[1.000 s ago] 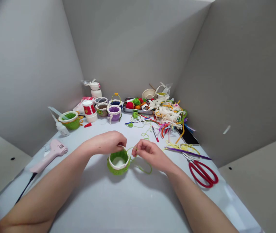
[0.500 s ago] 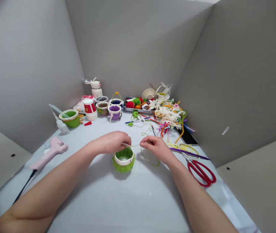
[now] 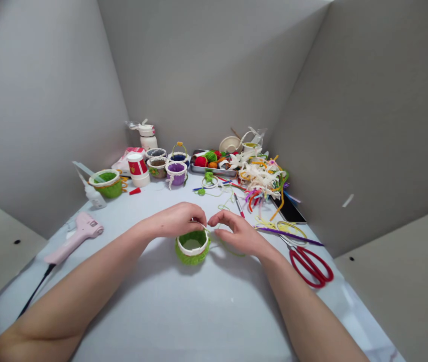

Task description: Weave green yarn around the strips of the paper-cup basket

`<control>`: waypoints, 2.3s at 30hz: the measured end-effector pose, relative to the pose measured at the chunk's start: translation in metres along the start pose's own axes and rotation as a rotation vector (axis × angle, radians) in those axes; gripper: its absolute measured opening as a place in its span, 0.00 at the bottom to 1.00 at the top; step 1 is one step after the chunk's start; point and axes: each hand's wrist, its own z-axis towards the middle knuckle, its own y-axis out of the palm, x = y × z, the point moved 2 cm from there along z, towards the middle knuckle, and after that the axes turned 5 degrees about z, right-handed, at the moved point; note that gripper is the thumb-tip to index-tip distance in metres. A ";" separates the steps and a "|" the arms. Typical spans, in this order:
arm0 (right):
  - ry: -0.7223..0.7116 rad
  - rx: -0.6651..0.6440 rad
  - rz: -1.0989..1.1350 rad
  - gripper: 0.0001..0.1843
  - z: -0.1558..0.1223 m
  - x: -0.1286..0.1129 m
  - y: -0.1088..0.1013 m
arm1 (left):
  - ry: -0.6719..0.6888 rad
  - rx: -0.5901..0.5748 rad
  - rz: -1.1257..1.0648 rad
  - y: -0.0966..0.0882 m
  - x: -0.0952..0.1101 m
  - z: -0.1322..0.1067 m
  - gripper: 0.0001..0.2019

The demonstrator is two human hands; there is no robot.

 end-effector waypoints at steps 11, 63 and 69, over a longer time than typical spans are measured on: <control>0.086 0.048 -0.048 0.05 -0.004 0.003 0.007 | -0.050 -0.015 0.104 0.003 0.000 0.003 0.08; 0.221 0.004 -0.063 0.09 -0.010 -0.012 -0.007 | -0.075 0.016 -0.020 0.012 0.010 0.007 0.07; 0.209 0.046 -0.192 0.13 -0.007 -0.019 -0.007 | -0.055 0.034 0.046 0.019 0.010 0.008 0.09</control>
